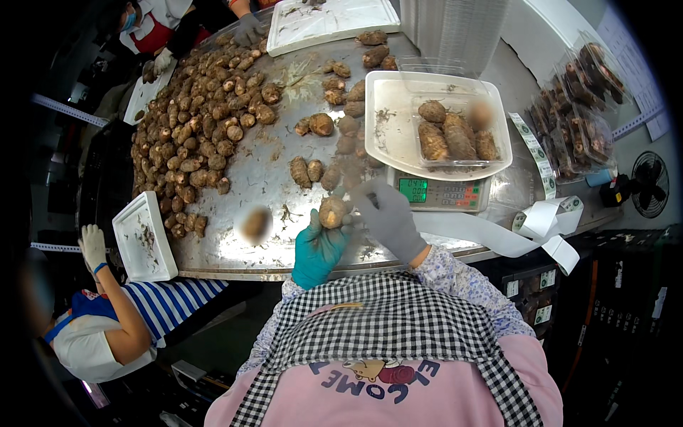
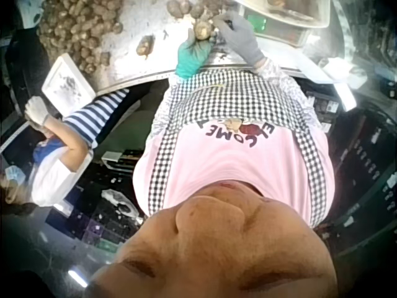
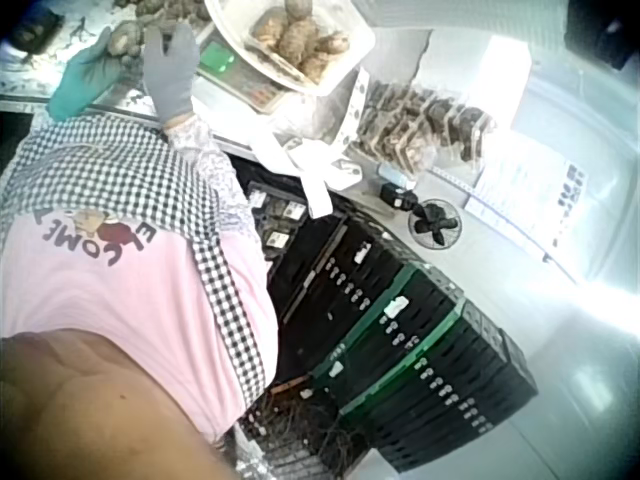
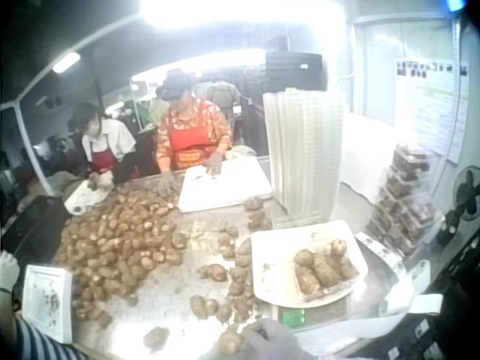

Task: The person sorts brown potatoes from a large pile on a metal table into clear plastic containers. They place the filled containers into a refrigerated display case and apply labels to them. The person also uses a digital scale to weigh the potatoes during the process.

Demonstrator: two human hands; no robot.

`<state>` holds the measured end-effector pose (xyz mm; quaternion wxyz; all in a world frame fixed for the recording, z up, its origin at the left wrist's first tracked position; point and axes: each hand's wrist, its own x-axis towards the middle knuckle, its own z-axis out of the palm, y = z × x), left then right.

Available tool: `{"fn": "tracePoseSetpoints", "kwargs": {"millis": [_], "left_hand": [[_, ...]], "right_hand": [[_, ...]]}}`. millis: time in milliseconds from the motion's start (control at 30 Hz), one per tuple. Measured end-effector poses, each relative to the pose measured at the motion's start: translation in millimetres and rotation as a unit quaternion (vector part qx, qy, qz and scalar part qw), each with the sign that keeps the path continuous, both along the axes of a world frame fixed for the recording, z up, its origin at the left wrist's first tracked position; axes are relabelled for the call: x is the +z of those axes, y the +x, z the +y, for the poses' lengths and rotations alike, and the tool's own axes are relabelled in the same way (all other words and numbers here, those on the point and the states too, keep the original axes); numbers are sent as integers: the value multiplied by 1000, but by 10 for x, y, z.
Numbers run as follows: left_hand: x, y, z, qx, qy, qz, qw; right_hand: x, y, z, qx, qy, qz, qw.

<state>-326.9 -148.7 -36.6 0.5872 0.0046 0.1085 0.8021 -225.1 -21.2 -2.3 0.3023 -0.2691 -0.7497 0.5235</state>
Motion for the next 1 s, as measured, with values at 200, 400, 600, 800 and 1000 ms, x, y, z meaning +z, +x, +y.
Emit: {"fn": "tracePoseSetpoints", "kwargs": {"millis": [200,400,600,800,1000], "left_hand": [[105,-41,-19,19,-65,70,995],[227,-87,-30,71,-206,337,916],[81,-78,-67,99,-268,518,806],[-55,-18,-43,143,-303,654,679],[15,51,-24,204,-332,687,614]], "right_hand": [[-130,42,61,25,170,-81,982],[-159,62,96,63,67,-39,995],[126,63,-19,71,-105,-37,991],[119,-78,-47,146,78,43,985],[37,33,-70,203,95,7,975]]}}
